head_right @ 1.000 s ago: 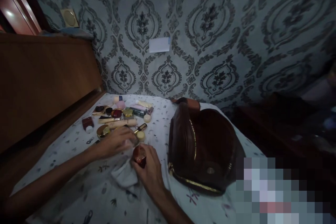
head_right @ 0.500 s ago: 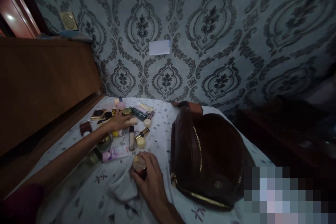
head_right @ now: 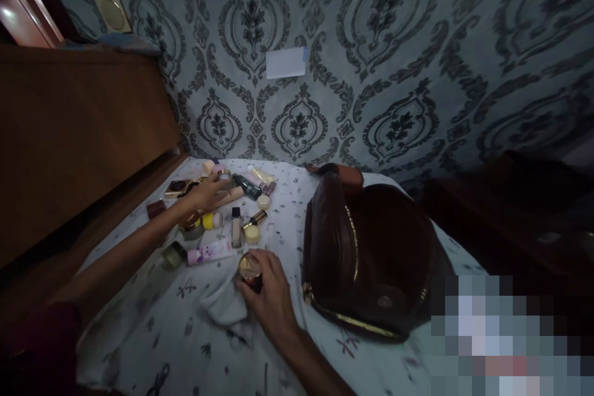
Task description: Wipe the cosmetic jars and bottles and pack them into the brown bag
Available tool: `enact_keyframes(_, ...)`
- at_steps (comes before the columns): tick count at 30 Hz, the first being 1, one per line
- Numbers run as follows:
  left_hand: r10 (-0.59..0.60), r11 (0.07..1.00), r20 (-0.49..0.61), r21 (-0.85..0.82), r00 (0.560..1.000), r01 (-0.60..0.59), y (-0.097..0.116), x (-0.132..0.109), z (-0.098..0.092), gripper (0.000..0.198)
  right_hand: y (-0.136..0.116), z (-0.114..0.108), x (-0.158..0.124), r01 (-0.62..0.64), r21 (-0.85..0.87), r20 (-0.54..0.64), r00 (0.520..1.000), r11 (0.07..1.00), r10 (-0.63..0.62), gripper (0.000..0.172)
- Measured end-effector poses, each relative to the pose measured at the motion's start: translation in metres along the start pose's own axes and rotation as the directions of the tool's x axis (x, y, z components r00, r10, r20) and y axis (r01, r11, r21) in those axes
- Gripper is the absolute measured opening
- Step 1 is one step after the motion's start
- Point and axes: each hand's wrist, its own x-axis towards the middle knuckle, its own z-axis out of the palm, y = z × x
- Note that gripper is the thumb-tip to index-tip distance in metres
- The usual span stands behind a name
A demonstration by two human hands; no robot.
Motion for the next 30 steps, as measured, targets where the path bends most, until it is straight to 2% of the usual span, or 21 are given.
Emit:
enact_keyframes(3,0.139,0.99,0.074,0.021,0.987,-0.141,0.014,-0.054,-0.008,0.046,-0.001,0.0,0.0,-0.008,0.003,0.002,1.0,1.0,0.008,0.047)
enact_keyframes(5,0.24,0.969,0.115,0.037,0.964,-0.246,0.019,-0.092,-0.006,0.047,-0.001,0.0,0.0,-0.011,0.004,0.002,1.0,1.0,0.011,0.047)
enact_keyframes(6,0.316,0.939,0.128,0.097,0.94,-0.329,0.02,-0.107,-0.004,0.049,0.0,0.0,0.0,-0.011,0.004,0.004,1.0,1.0,0.011,0.047)
enact_keyframes(9,0.381,0.882,0.089,0.265,0.92,-0.391,0.008,-0.133,0.001,0.047,0.0,0.001,0.0,-0.003,0.001,0.01,1.0,1.0,0.003,0.047)
enact_keyframes(13,0.319,0.871,0.019,0.387,0.947,-0.301,-0.016,-0.125,-0.003,0.043,0.0,0.001,0.0,0.01,-0.007,0.0,1.0,1.0,-0.01,0.046)
enact_keyframes(15,0.317,0.871,-0.006,0.398,0.948,-0.289,-0.014,-0.118,-0.003,0.046,-0.001,0.001,0.0,0.013,-0.009,0.004,1.0,1.0,-0.013,0.046)
enact_keyframes(17,0.353,0.874,-0.042,0.372,0.935,-0.313,0.001,-0.113,0.002,0.046,-0.001,0.001,0.0,0.014,-0.01,0.013,1.0,1.0,-0.014,0.046)
enact_keyframes(19,0.432,0.86,-0.06,0.328,0.9,-0.391,0.025,-0.108,0.014,0.043,-0.001,0.001,0.0,0.02,-0.009,0.013,1.0,1.0,-0.02,0.046)
enact_keyframes(21,0.553,0.798,-0.009,0.294,0.833,-0.527,0.05,-0.1,0.029,0.041,-0.001,0.001,0.0,0.03,-0.009,0.003,1.0,1.0,-0.029,0.045)
enact_keyframes(23,0.591,0.77,0.021,0.286,0.807,-0.571,0.066,-0.087,0.042,0.037,0.0,0.001,0.0,0.036,-0.009,-0.004,0.999,0.999,-0.037,0.045)
enact_keyframes(25,0.528,0.802,0.012,0.324,0.849,-0.503,0.072,-0.073,0.05,0.033,0.0,0.001,-0.001,0.038,-0.011,0.0,0.999,0.999,-0.038,0.045)
enact_keyframes(27,0.434,0.845,-0.027,0.357,0.9,-0.397,0.069,-0.066,0.05,0.034,0.0,0.001,-0.001,0.041,-0.014,0.007,0.999,0.999,-0.041,0.045)
enact_keyframes(30,0.371,0.884,-0.083,0.337,0.925,-0.324,0.052,-0.074,0.04,0.038,0.0,0.0,-0.001,0.044,-0.024,0.006,0.999,0.999,-0.044,0.044)
